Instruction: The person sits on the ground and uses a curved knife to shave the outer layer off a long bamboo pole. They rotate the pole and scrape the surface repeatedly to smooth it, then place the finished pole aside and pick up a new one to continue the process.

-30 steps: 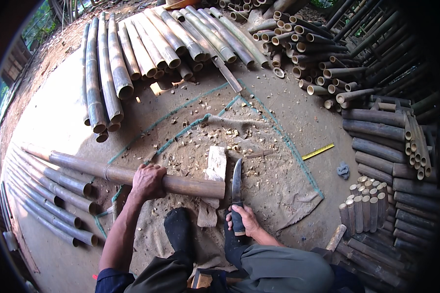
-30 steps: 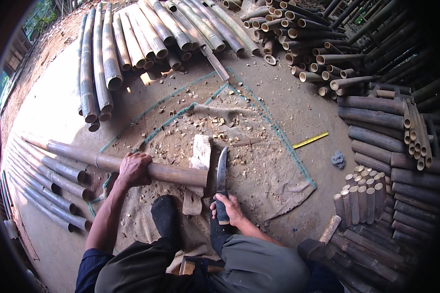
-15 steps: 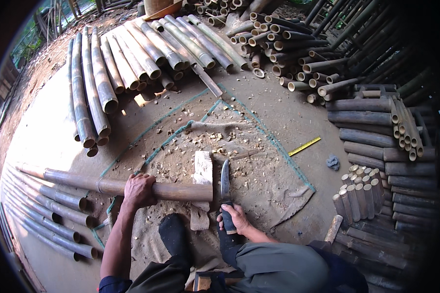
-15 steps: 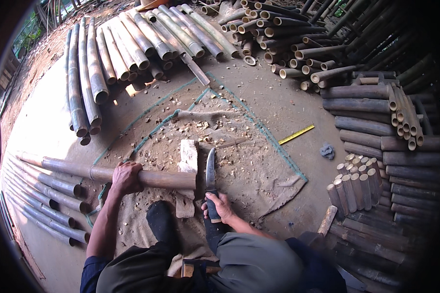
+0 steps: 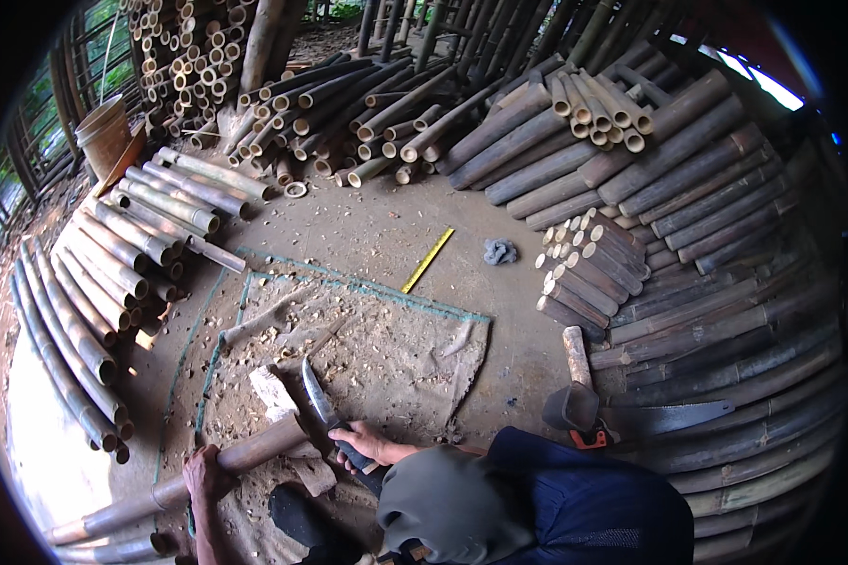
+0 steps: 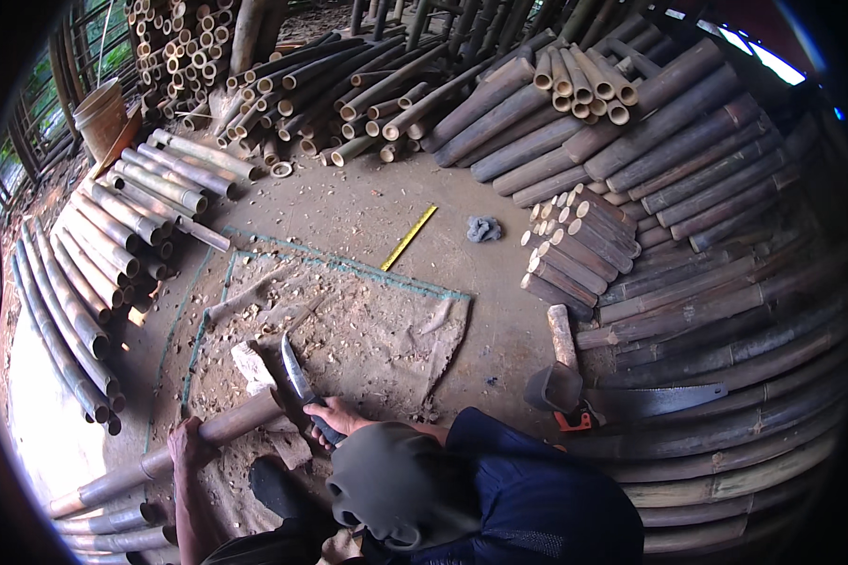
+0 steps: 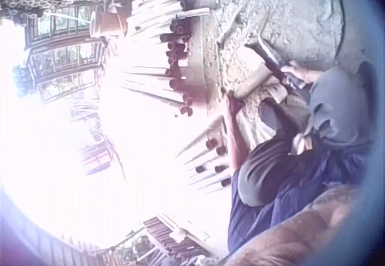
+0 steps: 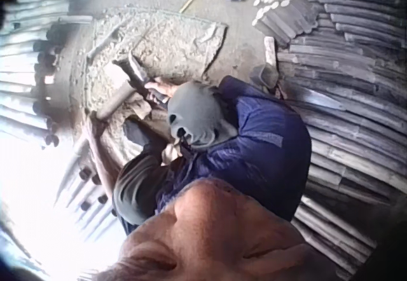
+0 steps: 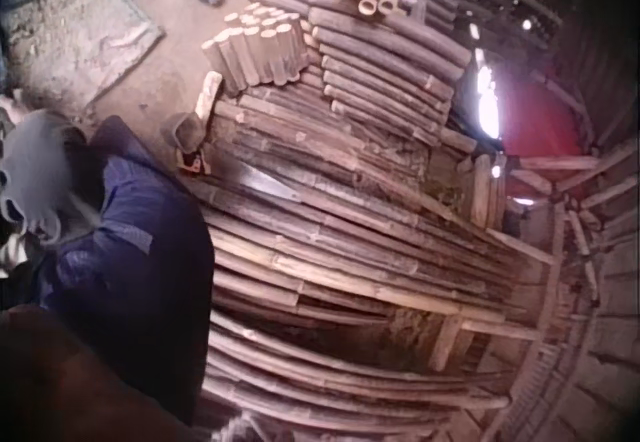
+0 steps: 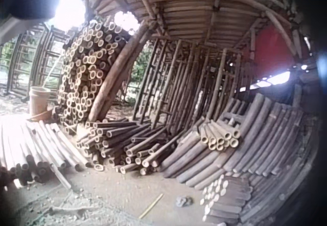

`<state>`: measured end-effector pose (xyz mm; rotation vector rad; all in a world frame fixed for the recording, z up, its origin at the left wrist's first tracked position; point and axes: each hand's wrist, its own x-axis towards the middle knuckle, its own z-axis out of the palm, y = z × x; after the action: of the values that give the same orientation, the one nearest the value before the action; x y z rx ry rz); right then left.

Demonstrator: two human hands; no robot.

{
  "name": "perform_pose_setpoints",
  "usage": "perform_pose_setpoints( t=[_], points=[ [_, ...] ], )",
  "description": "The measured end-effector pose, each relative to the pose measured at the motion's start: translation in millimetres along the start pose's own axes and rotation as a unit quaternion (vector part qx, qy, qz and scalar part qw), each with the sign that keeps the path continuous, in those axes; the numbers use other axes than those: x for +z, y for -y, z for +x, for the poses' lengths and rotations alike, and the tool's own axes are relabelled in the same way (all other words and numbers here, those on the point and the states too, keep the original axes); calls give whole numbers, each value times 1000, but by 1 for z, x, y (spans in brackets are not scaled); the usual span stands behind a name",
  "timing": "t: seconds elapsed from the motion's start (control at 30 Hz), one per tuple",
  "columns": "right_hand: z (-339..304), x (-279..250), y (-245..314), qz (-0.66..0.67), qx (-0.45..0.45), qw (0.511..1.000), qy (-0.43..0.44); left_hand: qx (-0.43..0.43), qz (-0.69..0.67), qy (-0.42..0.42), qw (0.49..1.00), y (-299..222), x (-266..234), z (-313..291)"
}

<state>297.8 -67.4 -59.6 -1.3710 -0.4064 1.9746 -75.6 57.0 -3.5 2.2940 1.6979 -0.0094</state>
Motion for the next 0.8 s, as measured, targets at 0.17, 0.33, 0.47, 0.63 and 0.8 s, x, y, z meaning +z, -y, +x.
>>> perform_pose_setpoints(
  t=[0.17,0.33,0.47,0.63,0.8],
  points=[
    [5,1,-7,4,-20,1000,-1,-3,13,23,1000,-2,2,0],
    [10,3,-11,-6,-19,1000,-4,-19,17,40,999,8,2,-5],
    [11,6,-9,2,-4,1000,0,-34,17,53,998,21,4,-12],
    [-1,-3,1,15,-3,1000,6,-6,15,37,999,13,13,-7],
    [6,-5,6,-15,9,1000,8,-21,28,56,998,14,8,-8]
  ],
)
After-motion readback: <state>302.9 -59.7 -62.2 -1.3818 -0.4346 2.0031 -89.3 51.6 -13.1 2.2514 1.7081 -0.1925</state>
